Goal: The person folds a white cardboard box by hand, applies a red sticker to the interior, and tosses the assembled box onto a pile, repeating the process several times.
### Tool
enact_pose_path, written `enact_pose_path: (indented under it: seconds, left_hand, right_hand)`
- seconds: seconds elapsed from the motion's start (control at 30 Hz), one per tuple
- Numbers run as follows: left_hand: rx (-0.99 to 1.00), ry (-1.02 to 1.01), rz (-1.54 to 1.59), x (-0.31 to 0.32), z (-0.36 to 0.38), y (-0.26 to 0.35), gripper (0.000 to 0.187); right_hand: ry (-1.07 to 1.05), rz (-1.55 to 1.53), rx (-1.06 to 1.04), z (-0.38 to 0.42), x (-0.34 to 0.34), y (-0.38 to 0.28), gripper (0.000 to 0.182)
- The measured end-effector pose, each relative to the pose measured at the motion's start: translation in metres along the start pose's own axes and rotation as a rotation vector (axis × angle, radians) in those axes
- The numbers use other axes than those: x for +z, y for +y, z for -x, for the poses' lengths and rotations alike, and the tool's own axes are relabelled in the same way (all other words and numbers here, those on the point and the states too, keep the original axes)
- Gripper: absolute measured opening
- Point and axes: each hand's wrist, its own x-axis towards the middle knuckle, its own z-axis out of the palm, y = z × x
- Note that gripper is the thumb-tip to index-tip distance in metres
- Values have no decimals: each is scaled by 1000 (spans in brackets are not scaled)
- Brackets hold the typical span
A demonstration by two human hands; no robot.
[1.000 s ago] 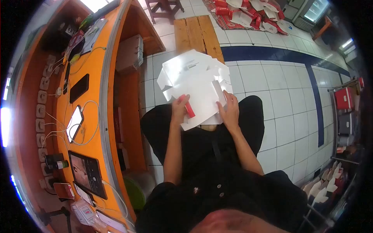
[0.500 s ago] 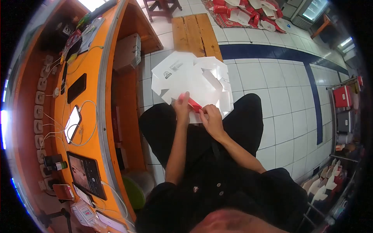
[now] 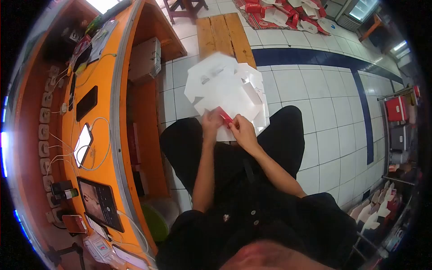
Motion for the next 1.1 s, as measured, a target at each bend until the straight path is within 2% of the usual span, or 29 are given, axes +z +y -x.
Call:
enact_pose_path:
  seconds: [0.03,0.07,0.17,0.2,0.3,0.4,0.53,0.73,0.83,0.87,0.97,1.0,1.03,1.1]
  left_hand:
    - [-35,37,80,-3,-3,3,49]
    - [18,161,132,-5,-5,5,51]
    - [-39,195,-25,-30,-22,9,45]
    - [-17,223,-34,-42,-35,-7,36]
    - [18,228,-330,-57,-44,-17,33]
    - [129,269,-514,-39,-18,-13,29]
    - [218,294,-310,-17,5,-31,21]
    - [319,249,-621,-3,32,-17,22]
    - [210,179,-674,-23,20,-31,21]
    - [208,180,-624,-30,12,-37,23]
    - [130,189,-488,-40,5,-49,29]
    - [77,193,-456,-36,5,-43,29]
    - [25,201,-418,-33,5,-40,30]
    - [76,228,-445,-40,-4,-57,27]
  right_hand:
    - [-78,-54,105,-2,2,3,16]
    - [-78,-18,79,-3,5,5,16]
    - [-85,62,43,2,21,6,15]
    - [-87,74,51,3,29,10,16]
    - [-80,111,97,2,53,29,15]
    - [-68,137,111,-3,68,41,17]
    - [-77,142,114,-6,75,50,20]
    - [-45,17,85,-7,77,49,29]
    - [-122,-30,105,-6,70,36,34]
    - [-256,-105,188,-9,63,31,41]
    - [-155,-81,-15,-20,37,32,47]
    - [-107,-86,144,-31,14,28,48]
    - [98,-18,224,-42,-10,22,46]
    - [386,271,169,-64,-48,43,42]
